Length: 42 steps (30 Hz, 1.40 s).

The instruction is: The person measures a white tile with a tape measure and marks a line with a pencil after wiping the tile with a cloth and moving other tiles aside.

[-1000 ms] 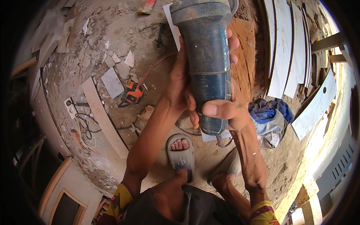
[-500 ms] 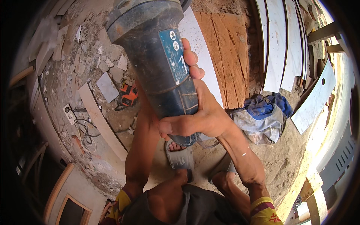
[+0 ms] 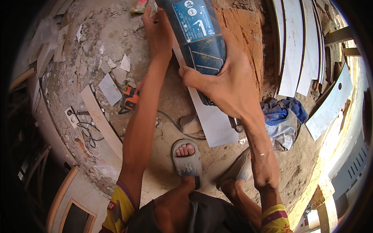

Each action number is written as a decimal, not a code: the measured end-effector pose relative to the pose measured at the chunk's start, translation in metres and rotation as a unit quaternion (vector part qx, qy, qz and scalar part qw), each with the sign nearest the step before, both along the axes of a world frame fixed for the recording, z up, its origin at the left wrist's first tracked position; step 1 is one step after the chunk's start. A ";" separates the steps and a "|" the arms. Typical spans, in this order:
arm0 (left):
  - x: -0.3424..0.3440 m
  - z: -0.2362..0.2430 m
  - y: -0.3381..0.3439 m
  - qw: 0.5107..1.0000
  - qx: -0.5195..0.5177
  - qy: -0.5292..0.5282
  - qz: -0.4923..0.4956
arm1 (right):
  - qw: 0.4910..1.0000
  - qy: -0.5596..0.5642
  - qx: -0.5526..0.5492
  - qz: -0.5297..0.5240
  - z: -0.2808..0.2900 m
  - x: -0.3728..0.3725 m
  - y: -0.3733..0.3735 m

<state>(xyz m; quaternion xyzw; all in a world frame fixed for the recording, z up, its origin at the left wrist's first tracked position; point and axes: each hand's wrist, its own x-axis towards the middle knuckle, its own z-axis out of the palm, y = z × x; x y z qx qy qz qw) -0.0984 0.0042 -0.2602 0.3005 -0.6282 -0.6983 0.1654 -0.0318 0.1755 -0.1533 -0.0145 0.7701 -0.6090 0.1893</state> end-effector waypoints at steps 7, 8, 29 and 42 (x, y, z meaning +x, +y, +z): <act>-0.009 -0.014 0.005 0.998 0.032 0.002 -0.056 | 1.000 -0.003 0.027 0.013 -0.022 -0.004 0.003; -0.004 -0.017 0.011 0.997 0.036 -0.001 -0.064 | 0.999 -0.003 0.033 0.016 -0.024 -0.004 0.004; 0.039 -0.068 0.029 0.996 -0.058 0.048 -0.045 | 0.997 -0.010 0.070 0.022 -0.066 -0.019 0.018; 0.011 -0.071 0.023 0.995 -0.081 0.055 0.000 | 0.995 0.004 0.088 0.046 -0.077 -0.040 0.014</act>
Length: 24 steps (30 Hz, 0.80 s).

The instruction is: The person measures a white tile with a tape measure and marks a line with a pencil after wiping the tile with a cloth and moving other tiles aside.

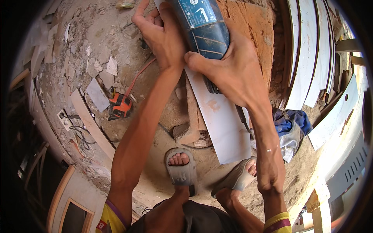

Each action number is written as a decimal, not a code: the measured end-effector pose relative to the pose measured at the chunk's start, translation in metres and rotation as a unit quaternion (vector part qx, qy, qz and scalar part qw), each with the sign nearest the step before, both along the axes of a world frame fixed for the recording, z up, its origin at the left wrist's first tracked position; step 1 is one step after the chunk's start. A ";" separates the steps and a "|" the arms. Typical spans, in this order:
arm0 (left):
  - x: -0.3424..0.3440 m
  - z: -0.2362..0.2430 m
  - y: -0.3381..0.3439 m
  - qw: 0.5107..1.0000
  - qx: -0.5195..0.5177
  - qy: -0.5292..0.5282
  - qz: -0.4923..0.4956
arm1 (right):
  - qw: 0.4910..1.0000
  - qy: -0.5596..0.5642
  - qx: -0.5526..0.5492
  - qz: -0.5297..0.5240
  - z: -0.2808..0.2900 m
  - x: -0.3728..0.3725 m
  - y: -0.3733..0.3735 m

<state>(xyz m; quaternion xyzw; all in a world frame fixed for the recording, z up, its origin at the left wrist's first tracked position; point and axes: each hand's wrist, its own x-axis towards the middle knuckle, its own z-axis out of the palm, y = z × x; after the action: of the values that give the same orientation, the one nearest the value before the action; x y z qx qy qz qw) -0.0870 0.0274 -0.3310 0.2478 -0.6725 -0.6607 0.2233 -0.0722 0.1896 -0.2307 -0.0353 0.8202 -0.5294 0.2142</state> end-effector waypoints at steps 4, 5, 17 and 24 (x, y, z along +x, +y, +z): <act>-0.004 -0.012 -0.010 0.982 -0.176 0.052 0.043 | 0.999 -0.022 -0.028 0.001 -0.001 -0.005 -0.002; -0.003 -0.014 -0.009 0.979 -0.189 0.056 0.045 | 0.999 -0.027 -0.022 0.001 0.000 -0.006 -0.003; 0.008 -0.020 -0.004 0.980 -0.188 0.064 0.021 | 0.999 -0.030 -0.030 -0.008 0.004 -0.010 -0.008; 0.013 -0.022 -0.008 0.979 -0.190 0.065 0.014 | 0.999 -0.035 -0.026 -0.003 0.006 -0.010 -0.011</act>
<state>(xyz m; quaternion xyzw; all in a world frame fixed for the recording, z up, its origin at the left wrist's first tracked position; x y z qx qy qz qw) -0.0742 0.0192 -0.3525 0.1667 -0.7660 -0.5323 0.3194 -0.0819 0.1791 -0.2251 -0.0202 0.7985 -0.5517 0.2401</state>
